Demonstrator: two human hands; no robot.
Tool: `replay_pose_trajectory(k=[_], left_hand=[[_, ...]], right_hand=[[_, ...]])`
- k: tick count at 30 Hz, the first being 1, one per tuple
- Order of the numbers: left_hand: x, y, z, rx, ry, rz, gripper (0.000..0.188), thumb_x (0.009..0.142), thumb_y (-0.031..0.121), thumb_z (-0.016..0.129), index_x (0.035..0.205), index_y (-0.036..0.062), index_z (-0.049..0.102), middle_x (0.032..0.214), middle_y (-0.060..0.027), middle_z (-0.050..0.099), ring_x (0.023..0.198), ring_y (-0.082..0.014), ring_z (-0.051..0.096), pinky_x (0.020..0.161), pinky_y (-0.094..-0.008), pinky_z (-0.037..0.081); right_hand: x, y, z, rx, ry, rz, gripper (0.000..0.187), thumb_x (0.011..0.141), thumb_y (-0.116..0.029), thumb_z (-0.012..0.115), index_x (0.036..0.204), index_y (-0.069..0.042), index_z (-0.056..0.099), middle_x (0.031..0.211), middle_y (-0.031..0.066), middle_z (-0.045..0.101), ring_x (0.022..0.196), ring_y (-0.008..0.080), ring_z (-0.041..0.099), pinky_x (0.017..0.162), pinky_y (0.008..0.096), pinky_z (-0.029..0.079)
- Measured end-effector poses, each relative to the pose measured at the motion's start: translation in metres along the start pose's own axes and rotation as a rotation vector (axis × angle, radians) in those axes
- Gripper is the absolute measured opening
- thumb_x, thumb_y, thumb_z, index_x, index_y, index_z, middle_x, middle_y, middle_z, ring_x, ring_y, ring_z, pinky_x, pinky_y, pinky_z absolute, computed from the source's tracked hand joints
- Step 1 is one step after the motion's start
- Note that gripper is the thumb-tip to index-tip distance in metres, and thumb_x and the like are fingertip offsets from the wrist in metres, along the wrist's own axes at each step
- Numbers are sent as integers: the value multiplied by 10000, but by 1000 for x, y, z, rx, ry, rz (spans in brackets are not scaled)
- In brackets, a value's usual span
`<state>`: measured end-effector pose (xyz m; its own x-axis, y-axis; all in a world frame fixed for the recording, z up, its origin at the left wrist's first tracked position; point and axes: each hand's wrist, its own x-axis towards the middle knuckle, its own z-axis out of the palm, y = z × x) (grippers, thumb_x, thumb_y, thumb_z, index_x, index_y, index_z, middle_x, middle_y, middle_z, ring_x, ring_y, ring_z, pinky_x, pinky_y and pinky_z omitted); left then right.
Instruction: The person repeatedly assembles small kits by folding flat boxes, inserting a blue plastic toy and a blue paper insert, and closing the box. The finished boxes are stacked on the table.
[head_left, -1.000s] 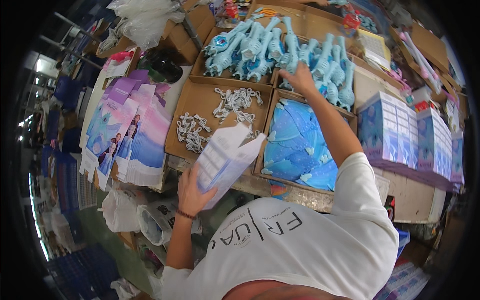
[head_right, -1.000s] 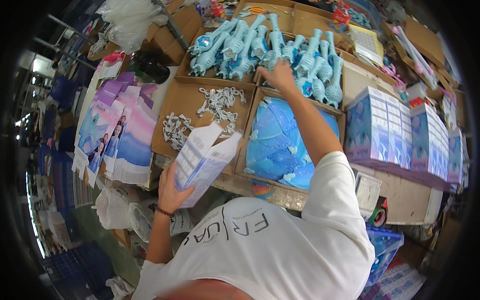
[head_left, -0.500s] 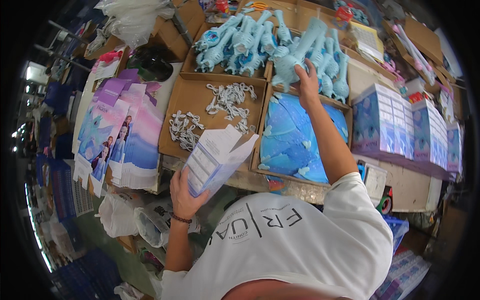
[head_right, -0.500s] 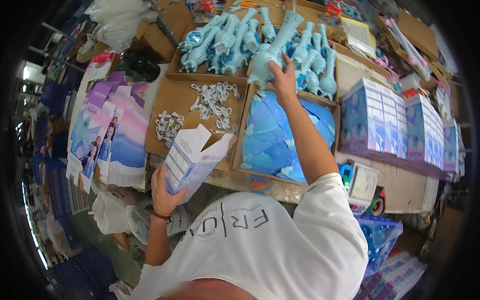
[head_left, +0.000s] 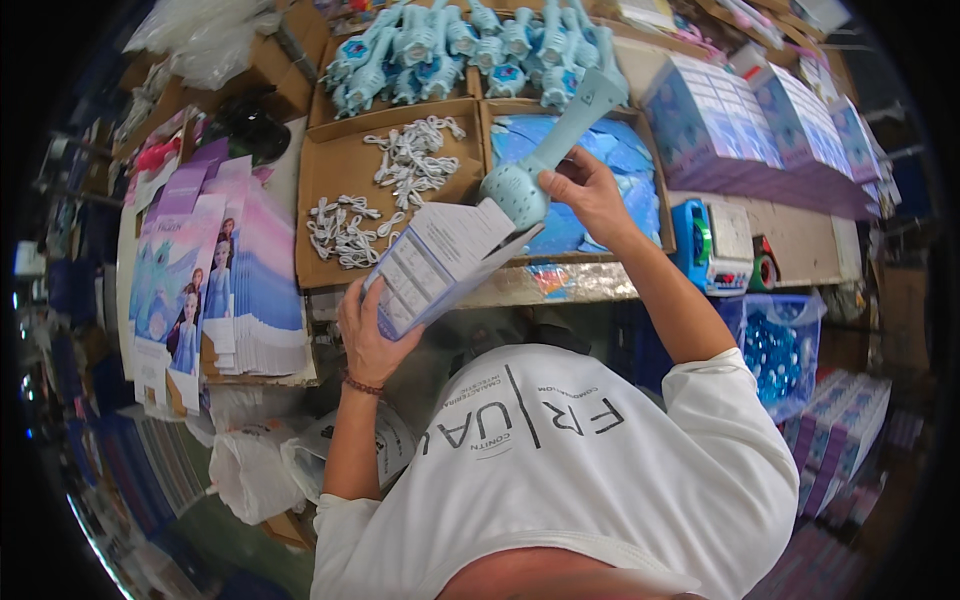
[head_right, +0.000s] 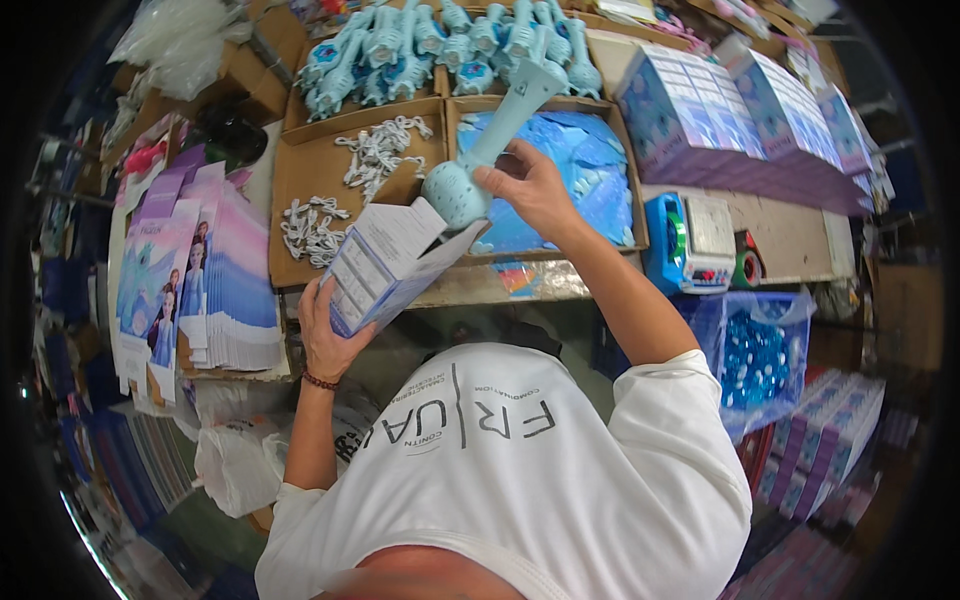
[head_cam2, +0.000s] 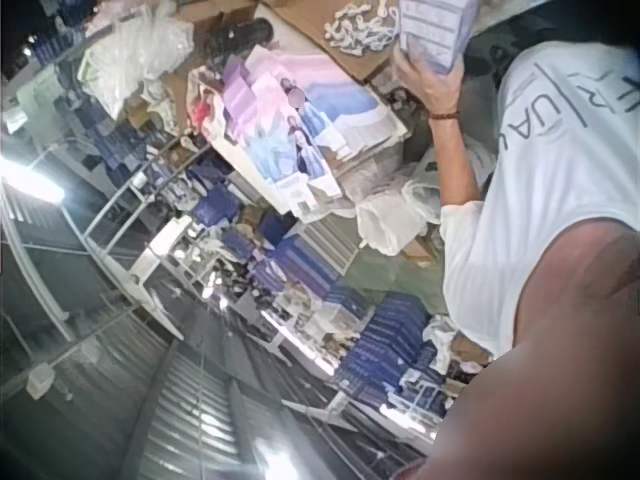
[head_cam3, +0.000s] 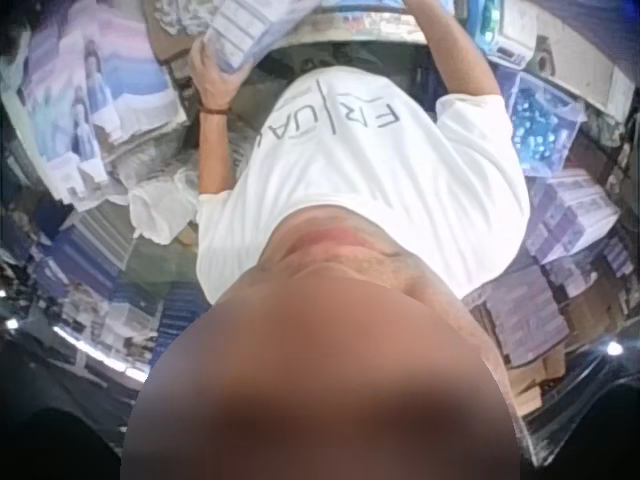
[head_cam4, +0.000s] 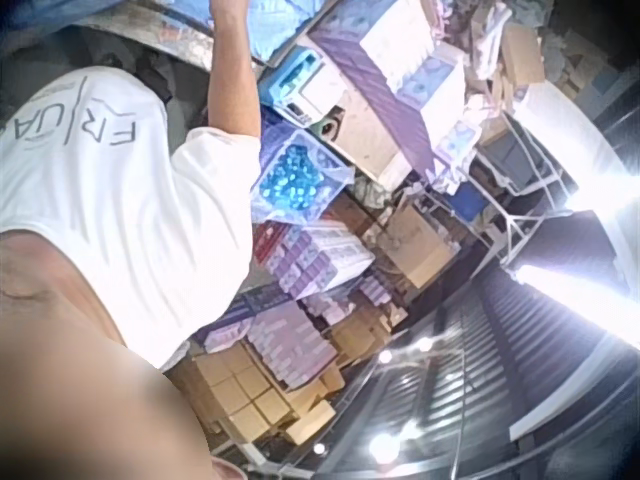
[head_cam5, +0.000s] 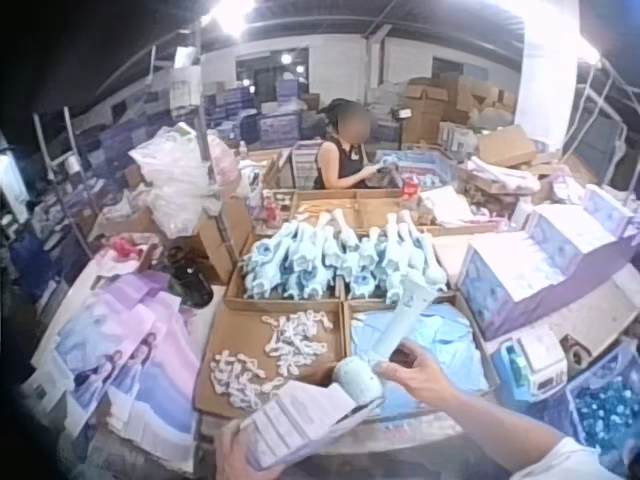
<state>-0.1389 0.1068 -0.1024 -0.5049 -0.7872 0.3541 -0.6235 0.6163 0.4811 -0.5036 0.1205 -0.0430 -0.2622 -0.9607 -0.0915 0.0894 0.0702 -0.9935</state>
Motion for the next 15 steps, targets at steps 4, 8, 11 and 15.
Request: replay_pose_trajectory(k=[4, 8, 11, 15], left_hand=[[7, 7, 16, -145, -26, 58, 861, 588, 260, 864, 1338, 86, 477, 1347, -201, 426, 1200, -408, 438, 1005, -506, 365], [18, 26, 38, -274, -21, 159, 862, 582, 254, 868, 1330, 71, 480, 1350, -213, 429, 1214, -409, 440, 1015, -498, 373], [24, 43, 62, -359, -48, 215, 880, 583, 266, 874, 1340, 65, 472, 1355, -222, 429, 1238, -407, 434, 1036, -496, 364], [34, 71, 102, -428, -127, 261, 920, 609, 249, 872, 1391, 52, 430, 1387, -235, 408, 1277, -412, 410, 1066, -494, 343]], right_hand=[[-42, -3, -10, -107, -5, -117, 504, 877, -233, 742, 1274, 1, 538, 1159, 110, 641, 1090, 204, 592, 959, 358, 473], [-83, -11, -42, -312, 111, -182, 672, 853, -343, 757, 1374, -24, 477, 1253, 135, 602, 1152, 213, 562, 985, 381, 462], [-110, -15, -60, -74, 241, -142, 773, 862, -391, 735, 1466, -70, 376, 1416, 145, 482, 1174, 202, 544, 869, 355, 528], [-150, -18, -85, -177, 178, 10, 466, 958, -191, 543, 1409, -88, 490, 1287, 50, 576, 1004, 103, 553, 804, 240, 483]])
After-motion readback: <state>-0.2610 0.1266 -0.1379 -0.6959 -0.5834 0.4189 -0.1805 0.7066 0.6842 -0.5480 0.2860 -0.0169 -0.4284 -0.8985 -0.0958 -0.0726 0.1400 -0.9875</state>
